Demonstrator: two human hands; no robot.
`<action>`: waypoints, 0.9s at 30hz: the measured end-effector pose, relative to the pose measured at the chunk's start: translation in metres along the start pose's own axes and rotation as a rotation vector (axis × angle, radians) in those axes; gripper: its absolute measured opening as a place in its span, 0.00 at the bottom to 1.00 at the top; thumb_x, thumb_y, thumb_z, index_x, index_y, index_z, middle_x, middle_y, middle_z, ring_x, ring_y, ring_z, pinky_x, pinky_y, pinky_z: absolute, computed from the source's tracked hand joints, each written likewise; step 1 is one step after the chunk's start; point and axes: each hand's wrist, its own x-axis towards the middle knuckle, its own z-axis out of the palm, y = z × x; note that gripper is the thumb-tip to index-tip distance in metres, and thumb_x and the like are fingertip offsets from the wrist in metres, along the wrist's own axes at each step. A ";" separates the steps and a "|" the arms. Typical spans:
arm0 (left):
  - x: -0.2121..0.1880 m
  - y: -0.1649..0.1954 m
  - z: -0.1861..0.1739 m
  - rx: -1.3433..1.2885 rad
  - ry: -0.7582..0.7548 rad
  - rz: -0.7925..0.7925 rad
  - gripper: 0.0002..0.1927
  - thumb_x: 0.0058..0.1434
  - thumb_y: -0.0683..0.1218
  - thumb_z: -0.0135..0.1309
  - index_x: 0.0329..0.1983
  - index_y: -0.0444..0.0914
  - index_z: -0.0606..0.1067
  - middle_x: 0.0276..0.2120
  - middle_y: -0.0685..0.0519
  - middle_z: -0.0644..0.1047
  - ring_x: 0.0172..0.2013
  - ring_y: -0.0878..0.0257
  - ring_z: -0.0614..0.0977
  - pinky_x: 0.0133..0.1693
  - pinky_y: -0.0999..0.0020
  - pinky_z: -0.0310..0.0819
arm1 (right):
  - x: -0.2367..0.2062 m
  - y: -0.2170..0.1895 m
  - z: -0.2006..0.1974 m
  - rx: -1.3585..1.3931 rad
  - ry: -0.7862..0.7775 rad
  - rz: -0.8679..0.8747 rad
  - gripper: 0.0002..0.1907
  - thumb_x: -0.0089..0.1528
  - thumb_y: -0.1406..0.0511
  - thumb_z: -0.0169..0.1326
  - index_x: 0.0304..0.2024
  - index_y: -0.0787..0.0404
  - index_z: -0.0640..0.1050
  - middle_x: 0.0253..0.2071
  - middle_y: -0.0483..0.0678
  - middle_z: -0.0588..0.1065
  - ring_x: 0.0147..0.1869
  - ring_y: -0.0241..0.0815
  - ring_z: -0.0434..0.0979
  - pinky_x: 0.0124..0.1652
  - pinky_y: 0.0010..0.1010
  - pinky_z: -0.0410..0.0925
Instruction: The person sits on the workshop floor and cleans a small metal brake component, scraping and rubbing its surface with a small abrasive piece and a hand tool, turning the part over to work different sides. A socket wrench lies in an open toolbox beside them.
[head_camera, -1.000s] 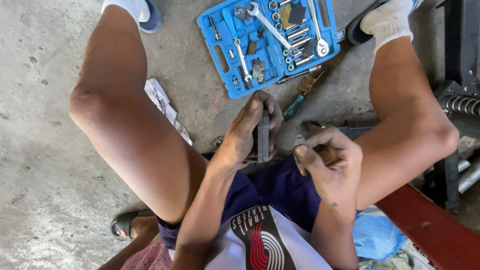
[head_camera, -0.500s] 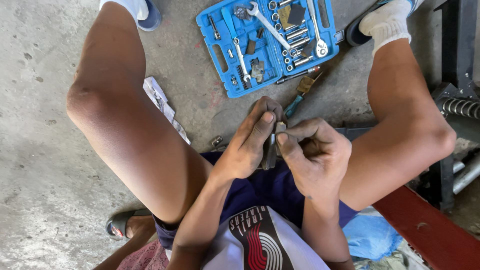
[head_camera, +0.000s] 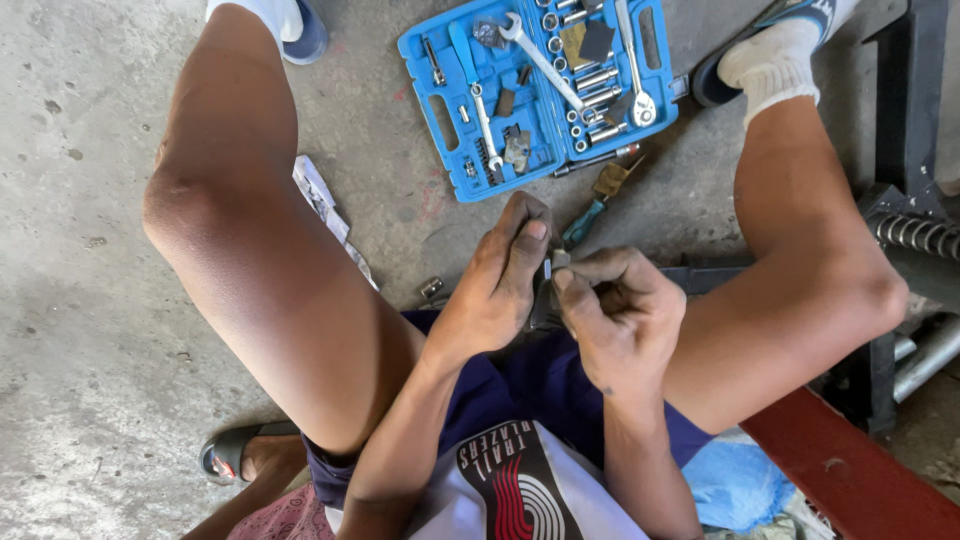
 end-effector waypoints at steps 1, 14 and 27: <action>-0.001 0.000 0.000 0.021 0.005 -0.023 0.11 0.80 0.48 0.36 0.45 0.36 0.64 0.34 0.51 0.66 0.37 0.61 0.67 0.45 0.65 0.67 | 0.002 0.001 0.000 -0.043 0.015 -0.004 0.03 0.66 0.76 0.56 0.37 0.69 0.75 0.30 0.45 0.75 0.27 0.26 0.69 0.27 0.18 0.62; 0.001 -0.018 0.017 -0.110 -0.031 -0.031 0.09 0.79 0.45 0.38 0.46 0.36 0.66 0.35 0.52 0.68 0.37 0.62 0.69 0.44 0.66 0.68 | -0.005 0.009 -0.009 0.048 0.092 0.000 0.03 0.65 0.78 0.56 0.38 0.70 0.76 0.32 0.46 0.76 0.27 0.26 0.67 0.26 0.19 0.60; 0.001 -0.019 0.021 -0.066 -0.016 -0.068 0.10 0.78 0.46 0.37 0.45 0.36 0.66 0.34 0.51 0.69 0.38 0.62 0.71 0.44 0.65 0.69 | -0.002 0.013 -0.014 -0.212 0.108 -0.071 0.03 0.66 0.74 0.60 0.38 0.67 0.78 0.34 0.42 0.76 0.29 0.21 0.64 0.29 0.15 0.58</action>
